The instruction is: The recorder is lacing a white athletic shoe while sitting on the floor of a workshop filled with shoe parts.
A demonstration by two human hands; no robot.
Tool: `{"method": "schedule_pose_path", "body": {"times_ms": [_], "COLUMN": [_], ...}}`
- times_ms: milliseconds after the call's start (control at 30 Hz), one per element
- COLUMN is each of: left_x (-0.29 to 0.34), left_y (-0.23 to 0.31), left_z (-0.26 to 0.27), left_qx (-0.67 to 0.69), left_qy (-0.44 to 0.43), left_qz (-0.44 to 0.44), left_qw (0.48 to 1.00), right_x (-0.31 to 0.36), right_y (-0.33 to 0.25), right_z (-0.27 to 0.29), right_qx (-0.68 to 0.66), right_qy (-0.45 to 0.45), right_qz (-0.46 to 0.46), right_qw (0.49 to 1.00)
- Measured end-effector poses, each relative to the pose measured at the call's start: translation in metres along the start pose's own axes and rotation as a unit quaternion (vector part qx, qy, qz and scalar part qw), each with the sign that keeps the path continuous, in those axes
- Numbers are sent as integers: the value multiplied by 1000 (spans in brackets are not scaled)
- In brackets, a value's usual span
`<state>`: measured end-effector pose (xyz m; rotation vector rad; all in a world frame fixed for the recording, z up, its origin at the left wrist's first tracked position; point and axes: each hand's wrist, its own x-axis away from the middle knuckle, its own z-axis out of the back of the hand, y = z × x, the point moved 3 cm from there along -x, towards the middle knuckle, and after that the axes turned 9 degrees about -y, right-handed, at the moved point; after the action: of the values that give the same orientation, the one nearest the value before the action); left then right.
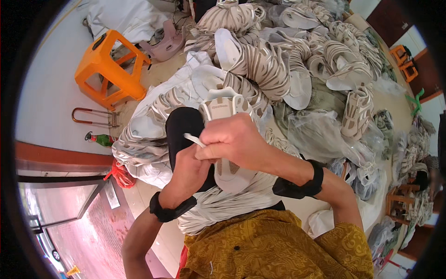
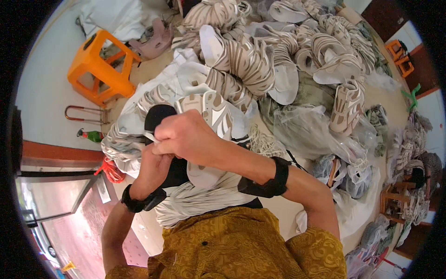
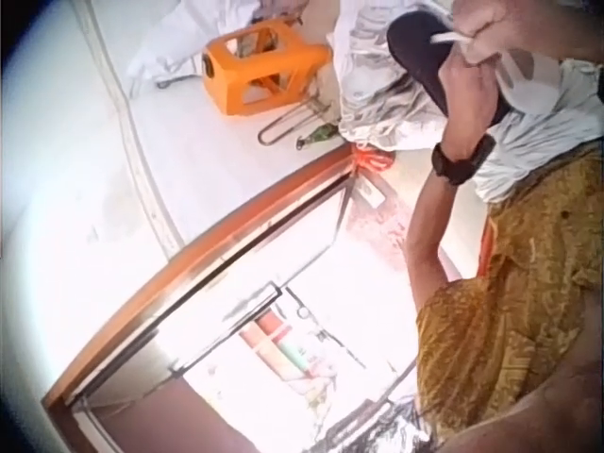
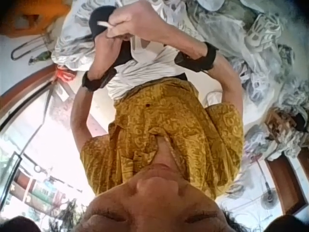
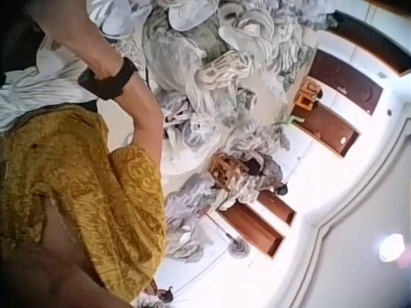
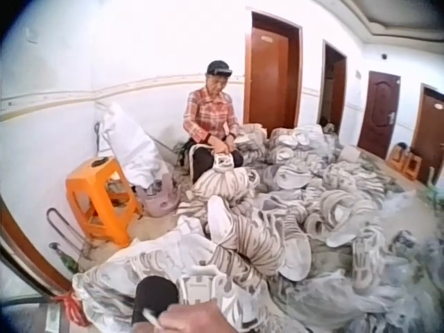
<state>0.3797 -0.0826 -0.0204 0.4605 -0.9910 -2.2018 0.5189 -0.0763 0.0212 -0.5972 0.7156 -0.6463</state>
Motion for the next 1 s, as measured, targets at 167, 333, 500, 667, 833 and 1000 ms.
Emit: {"method": "schedule_pose_path", "body": {"times_ms": [167, 333, 500, 667, 833, 1000], "left_x": [12, 48, 164, 194, 150, 190], "left_y": [-27, -55, -105, -100, -107, -126], "left_z": [54, 172, 367, 404, 355, 417], "left_qx": [256, 208, 177, 101, 147, 200], "left_qy": [223, 362, 512, 523, 526, 513], "left_qz": [97, 49, 58, 93, 155, 100], "left_qw": [936, 907, 839, 841, 823, 829], "right_x": [35, 153, 138, 155, 163, 223], "right_y": [39, 114, 141, 161, 151, 136], "right_z": [23, -33, -64, -43, 20, 140], "right_qx": [-188, -32, -163, -513, -600, -582], "right_qy": [55, -102, 40, 268, 414, 406], "right_qz": [-259, -437, -451, -370, -162, -105], "right_qw": [946, 893, 876, 726, 666, 696]}}
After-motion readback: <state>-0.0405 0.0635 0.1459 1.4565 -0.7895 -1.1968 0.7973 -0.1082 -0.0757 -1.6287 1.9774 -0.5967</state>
